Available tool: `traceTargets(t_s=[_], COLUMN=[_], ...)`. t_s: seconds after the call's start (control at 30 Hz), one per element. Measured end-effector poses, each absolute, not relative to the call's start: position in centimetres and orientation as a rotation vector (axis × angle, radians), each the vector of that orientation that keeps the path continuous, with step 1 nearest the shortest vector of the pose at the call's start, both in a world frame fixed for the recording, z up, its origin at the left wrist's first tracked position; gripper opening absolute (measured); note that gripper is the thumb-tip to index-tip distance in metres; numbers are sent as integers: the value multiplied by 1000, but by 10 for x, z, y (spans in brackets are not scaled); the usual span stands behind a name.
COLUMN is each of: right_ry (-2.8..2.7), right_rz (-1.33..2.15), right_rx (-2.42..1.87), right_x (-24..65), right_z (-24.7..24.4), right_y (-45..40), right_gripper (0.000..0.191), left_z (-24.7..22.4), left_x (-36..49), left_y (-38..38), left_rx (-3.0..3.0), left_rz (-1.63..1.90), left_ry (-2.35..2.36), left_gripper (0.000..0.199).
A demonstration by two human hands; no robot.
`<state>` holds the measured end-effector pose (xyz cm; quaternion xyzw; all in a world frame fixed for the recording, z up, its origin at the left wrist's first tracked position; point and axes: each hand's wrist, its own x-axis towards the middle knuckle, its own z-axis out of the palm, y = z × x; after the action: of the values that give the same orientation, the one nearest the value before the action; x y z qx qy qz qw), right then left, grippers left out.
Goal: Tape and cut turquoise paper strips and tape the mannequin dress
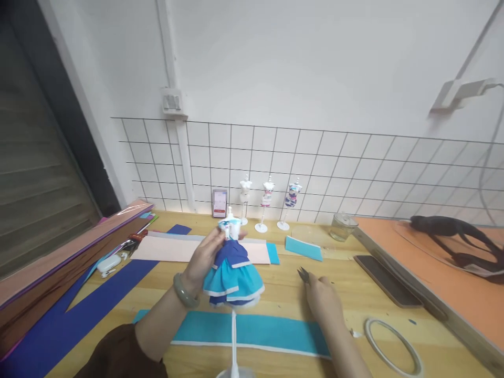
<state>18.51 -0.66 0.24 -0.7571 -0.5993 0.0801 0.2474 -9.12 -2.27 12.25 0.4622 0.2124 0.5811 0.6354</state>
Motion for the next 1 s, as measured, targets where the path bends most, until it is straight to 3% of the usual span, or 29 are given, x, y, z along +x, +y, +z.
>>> traceTargets(t_s=[0.17, 0.3, 0.4, 0.63, 0.87, 1.0], right_ry=[-1673, -1497, -1421, -1335, -1432, -1465], right_rz=[358, 859, 1030, 1050, 947, 886], right_rx=[-1773, -1317, -1164, -1141, -1133, -1183], right_x=[148, 112, 97, 101, 98, 96], right_z=[45, 90, 99, 78, 80, 72], right_y=[-18, -40, -50, -49, -52, -52], right_gripper=[42, 49, 51, 43, 35, 34], left_z=[110, 102, 96, 85, 103, 100], left_x=[-80, -68, -63, -64, -60, -61], left_y=[-26, -31, -35, -38, -44, -43], left_rx=[1034, 1103, 1204, 1598, 2176, 2296], left_rz=[1180, 1087, 1046, 1064, 1282, 1267], left_ry=[408, 398, 442, 886, 1183, 1159], left_gripper=[34, 35, 37, 53, 17, 15])
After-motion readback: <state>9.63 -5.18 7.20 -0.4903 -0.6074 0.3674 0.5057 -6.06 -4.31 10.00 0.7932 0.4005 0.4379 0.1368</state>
